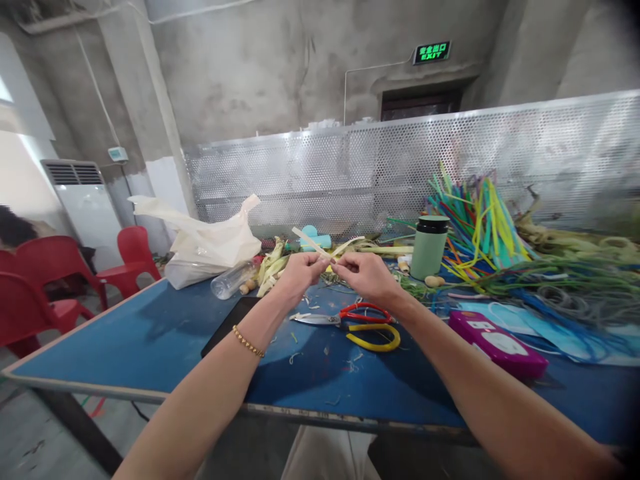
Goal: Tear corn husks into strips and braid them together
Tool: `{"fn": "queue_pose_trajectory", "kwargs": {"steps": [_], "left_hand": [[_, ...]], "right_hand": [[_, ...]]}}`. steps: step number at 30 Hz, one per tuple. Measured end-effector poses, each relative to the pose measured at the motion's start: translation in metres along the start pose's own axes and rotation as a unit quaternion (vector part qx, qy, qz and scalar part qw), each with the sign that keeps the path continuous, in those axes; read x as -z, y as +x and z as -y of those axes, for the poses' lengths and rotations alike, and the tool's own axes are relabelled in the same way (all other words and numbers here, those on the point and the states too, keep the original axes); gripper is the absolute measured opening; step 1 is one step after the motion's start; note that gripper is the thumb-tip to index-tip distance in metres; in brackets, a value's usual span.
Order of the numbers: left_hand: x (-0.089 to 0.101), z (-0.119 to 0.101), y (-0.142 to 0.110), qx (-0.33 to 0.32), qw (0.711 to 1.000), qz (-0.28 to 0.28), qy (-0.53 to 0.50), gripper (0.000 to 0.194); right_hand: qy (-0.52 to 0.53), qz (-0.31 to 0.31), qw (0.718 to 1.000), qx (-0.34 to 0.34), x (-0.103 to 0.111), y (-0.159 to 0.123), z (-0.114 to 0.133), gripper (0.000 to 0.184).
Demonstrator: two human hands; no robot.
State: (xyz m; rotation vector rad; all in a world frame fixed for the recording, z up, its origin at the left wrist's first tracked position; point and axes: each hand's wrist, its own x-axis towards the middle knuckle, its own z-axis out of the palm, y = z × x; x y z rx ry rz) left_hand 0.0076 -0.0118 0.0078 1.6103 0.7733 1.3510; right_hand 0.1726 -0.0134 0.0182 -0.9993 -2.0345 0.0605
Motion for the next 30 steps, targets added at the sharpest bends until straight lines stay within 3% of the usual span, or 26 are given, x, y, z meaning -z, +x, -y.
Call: {"fn": "queue_pose_trajectory", "kwargs": {"steps": [19, 22, 25, 30], "left_hand": [[0.002, -0.001, 0.001, 0.012, 0.997, 0.035, -0.062, 0.041], [0.000, -0.003, -0.001, 0.006, 0.998, 0.033, -0.046, 0.039], [-0.004, -0.005, -0.003, -0.005, 1.000, 0.011, -0.012, 0.037], [-0.007, -0.007, -0.007, -0.012, 1.000, -0.004, 0.014, 0.037]], "right_hand": [[0.001, 0.032, 0.999, 0.004, 0.007, 0.003, -0.005, 0.018], [0.054, 0.045, 0.997, -0.015, 0.006, 0.003, -0.005, 0.023], [0.131, 0.048, 0.987, -0.079, 0.002, 0.004, -0.005, 0.027], [0.221, 0.032, 0.968, -0.114, -0.006, 0.002, -0.003, 0.017]]}}
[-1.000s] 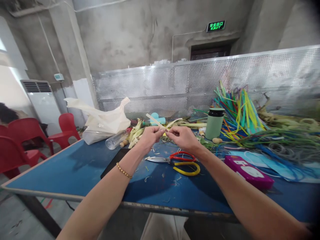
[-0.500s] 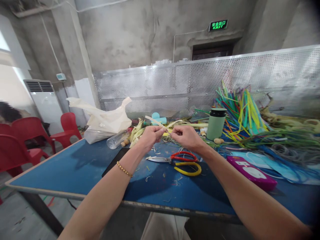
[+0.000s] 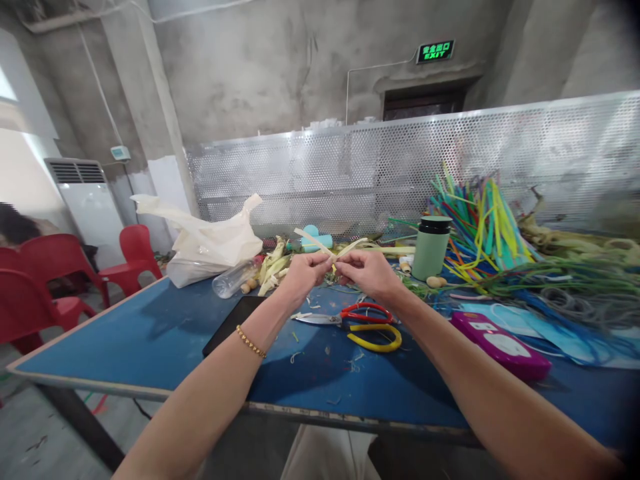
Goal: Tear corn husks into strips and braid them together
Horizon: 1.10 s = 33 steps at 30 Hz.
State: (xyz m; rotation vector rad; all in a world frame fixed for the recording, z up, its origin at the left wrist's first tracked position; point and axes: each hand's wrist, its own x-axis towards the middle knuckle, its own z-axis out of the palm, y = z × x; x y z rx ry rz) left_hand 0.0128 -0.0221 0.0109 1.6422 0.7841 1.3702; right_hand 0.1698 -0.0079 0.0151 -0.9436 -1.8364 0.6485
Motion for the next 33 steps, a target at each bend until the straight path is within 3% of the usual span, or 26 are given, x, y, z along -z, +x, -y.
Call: {"fn": "queue_pose_trajectory", "kwargs": {"steps": [4, 9, 23, 28, 30, 33], "left_hand": [[-0.001, 0.003, 0.000, -0.003, 1.000, 0.015, 0.014, 0.039], [-0.002, 0.007, 0.002, 0.003, 1.000, 0.013, -0.009, 0.038], [-0.002, 0.008, 0.004, 0.007, 0.994, 0.019, -0.105, 0.027], [0.000, 0.008, 0.004, 0.014, 0.994, 0.020, -0.111, 0.022], [0.000, 0.007, 0.003, 0.019, 0.995, 0.017, -0.101, 0.021], [-0.002, 0.003, 0.002, 0.035, 0.996, 0.021, -0.085, 0.019]], "right_hand": [[-0.008, -0.019, 1.000, 0.005, -0.004, -0.001, -0.001, 0.013], [-0.075, -0.063, 0.993, 0.067, -0.007, -0.001, 0.000, 0.013], [-0.010, -0.094, 0.994, 0.061, -0.010, -0.001, 0.002, 0.020], [0.004, -0.078, 0.997, 0.019, -0.004, -0.001, 0.001, 0.030], [0.053, -0.056, 0.997, -0.017, 0.001, 0.000, 0.003, 0.031], [0.106, -0.069, 0.992, -0.025, 0.005, 0.000, 0.004, 0.030]]}}
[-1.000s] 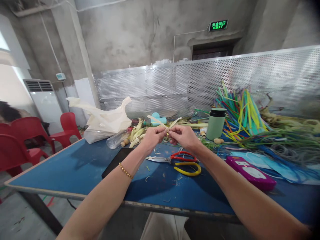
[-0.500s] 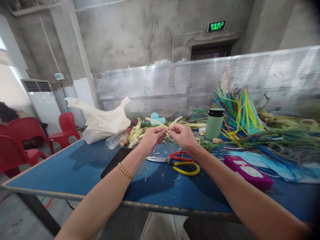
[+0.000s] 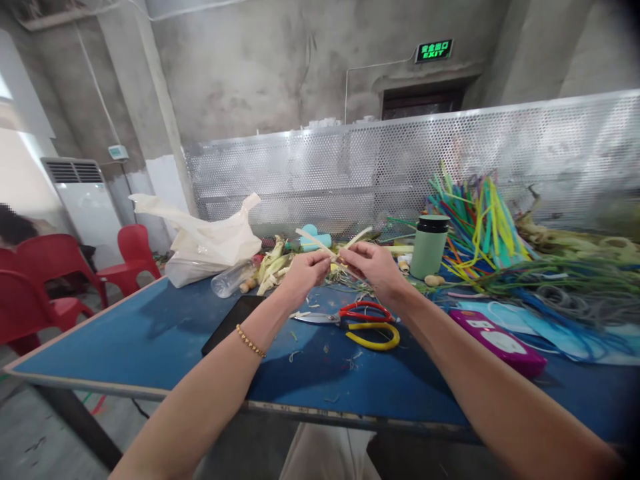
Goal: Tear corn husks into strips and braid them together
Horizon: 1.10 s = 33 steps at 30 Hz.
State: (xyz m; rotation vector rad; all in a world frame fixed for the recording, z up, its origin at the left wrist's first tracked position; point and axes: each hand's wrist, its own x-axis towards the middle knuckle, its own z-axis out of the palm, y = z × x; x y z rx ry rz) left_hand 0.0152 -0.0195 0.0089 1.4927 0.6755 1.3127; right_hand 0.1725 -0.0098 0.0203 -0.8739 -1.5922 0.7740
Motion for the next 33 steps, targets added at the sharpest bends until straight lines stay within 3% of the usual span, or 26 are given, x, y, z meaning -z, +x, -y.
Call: {"fn": "queue_pose_trajectory", "kwargs": {"steps": [4, 11, 26, 33], "left_hand": [[-0.0031, -0.0038, -0.0017, 0.022, 1.000, 0.006, -0.008, 0.022], [-0.0029, -0.0014, -0.0025, 0.007, 0.999, -0.024, 0.031, 0.038], [-0.0011, -0.0041, -0.0030, 0.000, 0.997, -0.015, 0.071, 0.038], [0.0022, 0.0005, -0.0008, 0.003, 0.998, 0.024, 0.054, 0.034]], "right_hand": [[-0.032, -0.033, 0.998, 0.036, -0.0012, 0.0015, -0.0028, 0.028], [-0.039, -0.038, 0.997, 0.060, -0.0055, -0.0009, -0.0031, 0.025], [-0.063, -0.059, 0.995, 0.053, -0.0020, 0.0009, -0.0040, 0.025], [-0.074, -0.058, 0.993, 0.071, -0.0024, 0.0002, -0.0021, 0.023]]}}
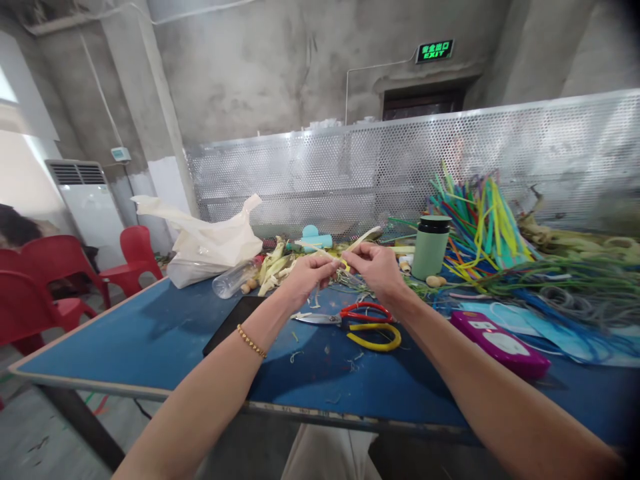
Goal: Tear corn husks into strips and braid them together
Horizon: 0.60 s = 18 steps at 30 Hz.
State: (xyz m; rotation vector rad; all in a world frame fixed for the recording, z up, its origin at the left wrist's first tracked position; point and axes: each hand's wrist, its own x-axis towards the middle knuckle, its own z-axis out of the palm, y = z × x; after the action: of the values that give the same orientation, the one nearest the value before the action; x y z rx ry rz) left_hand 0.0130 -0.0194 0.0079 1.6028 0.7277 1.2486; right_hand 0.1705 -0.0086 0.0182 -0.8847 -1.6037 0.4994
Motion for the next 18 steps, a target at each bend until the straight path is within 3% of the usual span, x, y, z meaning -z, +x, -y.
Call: {"fn": "queue_pose_trajectory", "kwargs": {"steps": [5, 8, 10, 13, 15, 18], "left_hand": [[-0.003, -0.003, -0.001, -0.002, 1.000, 0.004, 0.005, 0.026], [-0.001, 0.001, 0.001, 0.020, 0.999, -0.026, -0.036, 0.026], [0.002, 0.004, 0.003, 0.046, 0.993, -0.074, -0.081, 0.029], [0.007, 0.007, 0.007, 0.073, 0.980, -0.126, -0.138, 0.031], [0.008, 0.008, 0.008, 0.088, 0.972, -0.143, -0.162, 0.030], [0.006, 0.011, 0.008, 0.074, 0.971, -0.135, -0.185, 0.029]], "right_hand": [[-0.029, 0.004, 0.999, 0.021, 0.000, 0.003, -0.008, 0.024], [-0.069, -0.012, 0.997, 0.039, 0.004, 0.006, -0.010, 0.024], [-0.142, -0.078, 0.982, 0.095, 0.009, 0.006, -0.006, 0.023], [-0.250, -0.189, 0.927, 0.205, 0.011, 0.002, 0.003, 0.021], [-0.236, -0.146, 0.936, 0.216, 0.007, -0.002, 0.006, 0.023], [-0.198, 0.019, 0.969, 0.146, -0.005, -0.008, 0.003, 0.026]]}}
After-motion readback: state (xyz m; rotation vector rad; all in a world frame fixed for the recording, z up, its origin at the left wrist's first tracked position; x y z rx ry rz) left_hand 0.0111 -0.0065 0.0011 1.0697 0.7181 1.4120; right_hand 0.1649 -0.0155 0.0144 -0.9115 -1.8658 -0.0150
